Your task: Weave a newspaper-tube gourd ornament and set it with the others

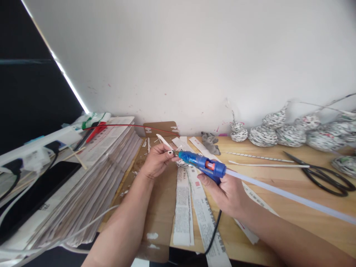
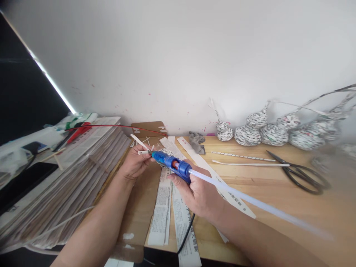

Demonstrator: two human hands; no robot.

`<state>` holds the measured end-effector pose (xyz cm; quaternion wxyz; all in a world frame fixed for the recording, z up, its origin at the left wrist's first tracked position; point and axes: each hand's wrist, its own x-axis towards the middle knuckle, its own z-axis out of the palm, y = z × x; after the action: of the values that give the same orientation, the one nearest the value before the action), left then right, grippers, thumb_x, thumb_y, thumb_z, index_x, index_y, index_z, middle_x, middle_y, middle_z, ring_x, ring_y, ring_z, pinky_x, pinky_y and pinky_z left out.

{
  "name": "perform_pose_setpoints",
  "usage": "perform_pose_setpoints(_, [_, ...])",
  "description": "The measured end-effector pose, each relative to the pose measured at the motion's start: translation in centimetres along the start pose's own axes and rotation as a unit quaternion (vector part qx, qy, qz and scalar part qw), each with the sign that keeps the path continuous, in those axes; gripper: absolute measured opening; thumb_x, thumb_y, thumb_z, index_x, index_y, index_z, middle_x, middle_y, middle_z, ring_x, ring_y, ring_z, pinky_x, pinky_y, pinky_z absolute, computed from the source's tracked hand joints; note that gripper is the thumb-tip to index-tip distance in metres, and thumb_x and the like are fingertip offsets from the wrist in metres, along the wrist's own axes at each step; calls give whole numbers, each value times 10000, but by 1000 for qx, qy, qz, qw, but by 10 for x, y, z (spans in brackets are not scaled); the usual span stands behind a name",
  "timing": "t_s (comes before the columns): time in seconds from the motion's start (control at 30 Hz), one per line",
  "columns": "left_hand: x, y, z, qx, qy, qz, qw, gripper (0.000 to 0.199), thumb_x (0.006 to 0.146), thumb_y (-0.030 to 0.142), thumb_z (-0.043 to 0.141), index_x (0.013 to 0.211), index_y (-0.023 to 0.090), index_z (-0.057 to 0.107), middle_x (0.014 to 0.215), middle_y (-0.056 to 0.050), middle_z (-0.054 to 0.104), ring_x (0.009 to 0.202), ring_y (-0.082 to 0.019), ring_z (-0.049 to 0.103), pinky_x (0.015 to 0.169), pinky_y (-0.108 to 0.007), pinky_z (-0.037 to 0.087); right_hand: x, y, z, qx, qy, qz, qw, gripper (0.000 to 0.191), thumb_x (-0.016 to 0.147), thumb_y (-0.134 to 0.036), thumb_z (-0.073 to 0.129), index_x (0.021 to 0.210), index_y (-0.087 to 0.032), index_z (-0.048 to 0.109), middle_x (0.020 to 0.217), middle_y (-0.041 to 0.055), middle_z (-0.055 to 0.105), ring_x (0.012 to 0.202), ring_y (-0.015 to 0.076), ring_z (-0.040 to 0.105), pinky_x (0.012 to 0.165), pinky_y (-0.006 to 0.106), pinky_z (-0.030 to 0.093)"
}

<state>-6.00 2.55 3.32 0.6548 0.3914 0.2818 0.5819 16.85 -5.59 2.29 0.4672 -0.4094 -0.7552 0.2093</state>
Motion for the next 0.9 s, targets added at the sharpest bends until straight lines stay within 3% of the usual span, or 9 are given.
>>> perform_pose_setpoints(0.5, [2, -3, -13, 31, -30, 7, 999, 356, 472, 232, 1010, 653, 127, 722, 691, -27, 762, 512, -99, 674, 477, -144, 550, 1, -4, -6, 9, -40, 14, 999, 188, 983, -378, 594, 879, -227, 554, 714, -22, 558, 613, 141, 525, 580, 281, 395])
perform_pose_setpoints(0.9, [-2, -1, -12, 32, -44, 5, 999, 345, 508, 256, 1000, 683, 135, 729, 742, -35, 783, 560, -117, 699, 546, -184, 604, 2, -7, -6, 7, -31, 8, 999, 185, 971, -383, 599, 873, -229, 570, 698, -16, 571, 601, 150, 529, 575, 291, 402])
